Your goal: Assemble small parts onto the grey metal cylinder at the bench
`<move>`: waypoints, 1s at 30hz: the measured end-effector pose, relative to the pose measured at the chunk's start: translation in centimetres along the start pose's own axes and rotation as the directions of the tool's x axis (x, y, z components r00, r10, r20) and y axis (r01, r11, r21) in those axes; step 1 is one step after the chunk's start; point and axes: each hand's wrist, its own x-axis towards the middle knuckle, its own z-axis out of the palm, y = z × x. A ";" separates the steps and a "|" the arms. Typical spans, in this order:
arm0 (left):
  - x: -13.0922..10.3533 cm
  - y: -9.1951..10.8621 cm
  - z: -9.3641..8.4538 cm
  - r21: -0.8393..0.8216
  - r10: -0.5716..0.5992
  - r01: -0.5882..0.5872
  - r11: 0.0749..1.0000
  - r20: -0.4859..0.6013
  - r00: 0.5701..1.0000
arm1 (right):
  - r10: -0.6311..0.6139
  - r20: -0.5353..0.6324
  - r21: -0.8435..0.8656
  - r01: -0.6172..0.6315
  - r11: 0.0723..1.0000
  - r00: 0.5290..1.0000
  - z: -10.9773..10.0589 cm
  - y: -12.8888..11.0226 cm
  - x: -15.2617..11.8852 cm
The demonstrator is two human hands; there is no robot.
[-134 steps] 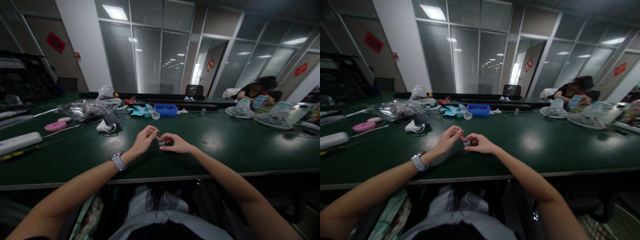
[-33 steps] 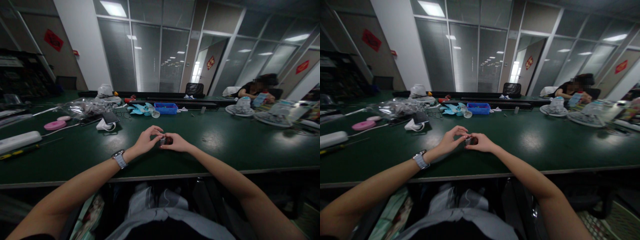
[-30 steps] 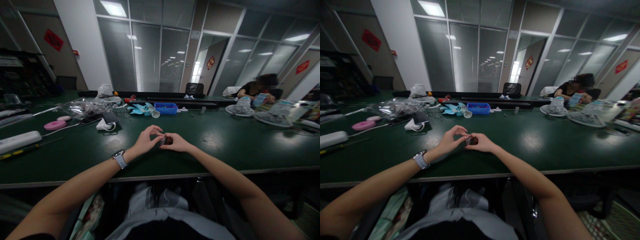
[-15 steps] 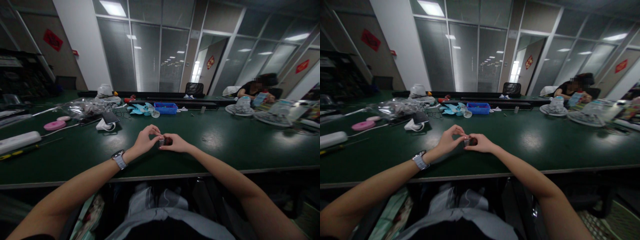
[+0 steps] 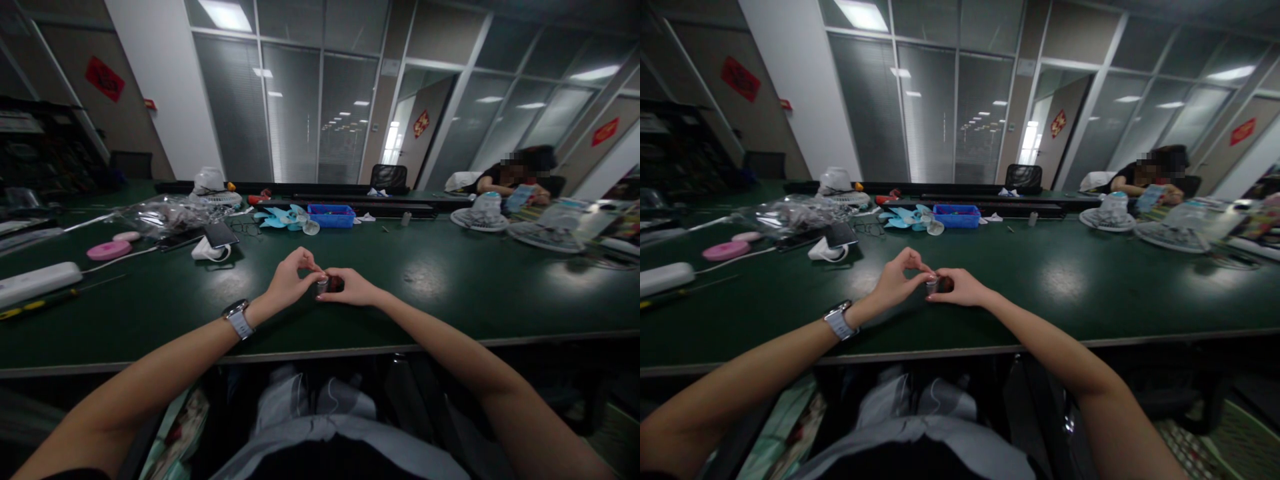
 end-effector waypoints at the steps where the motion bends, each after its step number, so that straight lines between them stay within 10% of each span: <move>1: 0.0 0.0 0.0 0.006 0.005 -0.005 1.000 -0.004 1.000 | -0.003 0.000 -0.001 0.003 1.000 1.000 0.0 0.0 0.0; 20: 0.0 0.3 -0.3 0.225 0.078 -0.091 0.970 0.065 0.995 | 0.010 -0.011 -0.009 -0.011 1.000 1.000 0.1 0.0 0.0; 30: -0.1 0.2 0.1 0.112 0.030 -0.018 0.994 -0.112 0.993 | 0.008 -0.015 -0.023 -0.009 1.000 1.000 0.1 -0.1 0.0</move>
